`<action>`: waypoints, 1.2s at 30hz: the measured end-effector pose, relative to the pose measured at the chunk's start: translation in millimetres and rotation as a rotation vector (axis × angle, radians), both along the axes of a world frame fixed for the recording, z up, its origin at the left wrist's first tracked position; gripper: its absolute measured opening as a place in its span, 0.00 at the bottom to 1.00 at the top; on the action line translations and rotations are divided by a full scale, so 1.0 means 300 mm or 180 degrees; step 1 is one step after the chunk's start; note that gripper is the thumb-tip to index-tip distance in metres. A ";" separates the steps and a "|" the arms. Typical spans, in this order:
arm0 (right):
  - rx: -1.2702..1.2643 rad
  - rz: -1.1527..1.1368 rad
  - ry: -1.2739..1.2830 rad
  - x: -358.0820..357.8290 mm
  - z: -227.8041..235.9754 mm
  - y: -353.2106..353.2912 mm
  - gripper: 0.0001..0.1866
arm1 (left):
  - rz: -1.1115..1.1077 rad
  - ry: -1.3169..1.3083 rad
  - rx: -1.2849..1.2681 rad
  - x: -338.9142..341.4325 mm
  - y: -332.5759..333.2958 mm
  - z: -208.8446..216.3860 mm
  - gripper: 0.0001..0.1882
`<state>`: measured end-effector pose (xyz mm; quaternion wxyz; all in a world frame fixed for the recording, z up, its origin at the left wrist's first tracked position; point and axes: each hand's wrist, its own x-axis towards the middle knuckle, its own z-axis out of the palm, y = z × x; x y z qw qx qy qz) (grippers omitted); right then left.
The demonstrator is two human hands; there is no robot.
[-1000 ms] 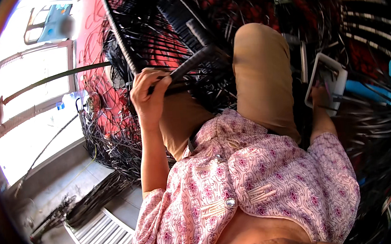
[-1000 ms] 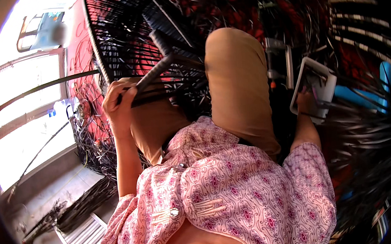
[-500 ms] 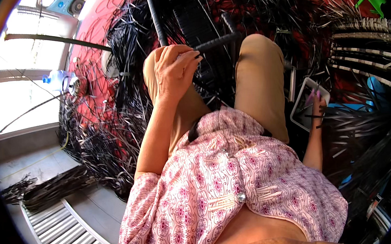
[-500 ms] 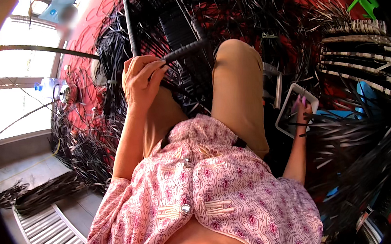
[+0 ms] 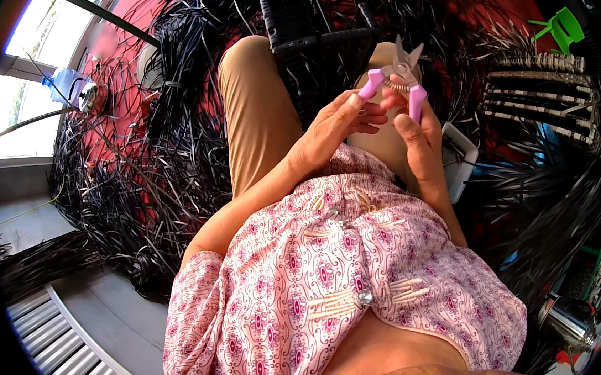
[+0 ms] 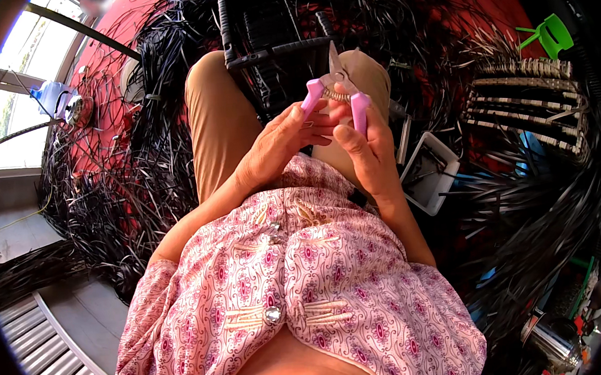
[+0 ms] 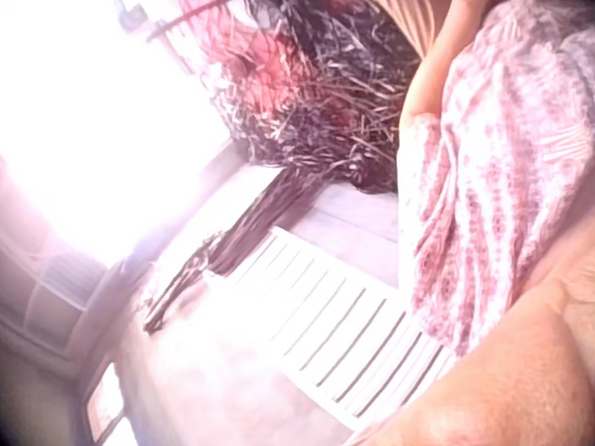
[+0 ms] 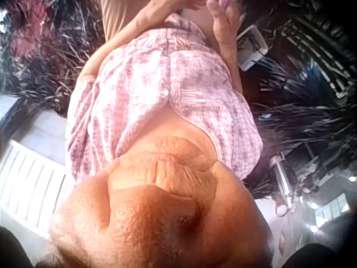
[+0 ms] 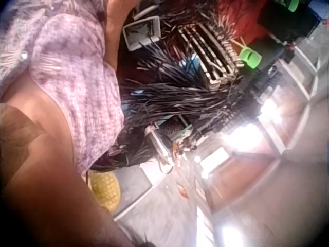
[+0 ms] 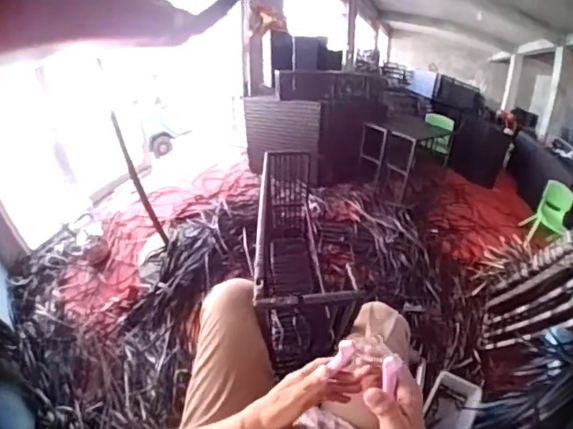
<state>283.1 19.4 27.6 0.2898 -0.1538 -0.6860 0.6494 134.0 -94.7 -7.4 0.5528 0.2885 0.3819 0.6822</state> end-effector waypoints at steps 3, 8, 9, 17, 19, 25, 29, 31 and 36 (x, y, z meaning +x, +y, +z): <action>-0.0362 0.0425 0.0291 -0.030 -0.006 -0.010 0.42 | 0.0160 0.0123 -0.0118 0.008 -0.017 0.004 0.33; -0.2260 0.1008 0.0801 -0.074 -0.042 -0.030 0.47 | 0.0065 0.0283 -0.0083 0.001 -0.006 -0.007 0.36; -0.2503 0.1157 0.0891 -0.071 -0.050 -0.017 0.47 | 0.0134 0.0426 -0.0305 -0.003 -0.001 -0.009 0.36; 0.2169 -0.0124 -0.0685 -0.058 -0.022 0.158 0.46 | 0.2615 0.3371 -0.0303 -0.174 0.013 0.027 0.22; 0.3236 -0.0410 -0.0677 -0.112 -0.033 0.231 0.45 | 0.2910 0.4268 -0.0399 -0.253 0.032 0.029 0.26; 0.4834 -0.0471 -0.0700 -0.224 -0.008 0.377 0.42 | 0.2619 0.4730 -0.0376 -0.312 0.092 0.045 0.15; 0.5040 -0.0425 -0.0412 -0.268 -0.034 0.395 0.43 | 0.2809 0.4700 -0.0081 -0.290 0.097 0.026 0.07; 0.5158 -0.0449 -0.0331 -0.286 -0.045 0.395 0.44 | 0.2948 0.4868 0.0094 -0.273 0.085 0.010 0.06; 0.5486 -0.0513 -0.0230 -0.303 -0.059 0.408 0.38 | 0.3075 0.5262 0.0266 -0.255 0.071 -0.017 0.08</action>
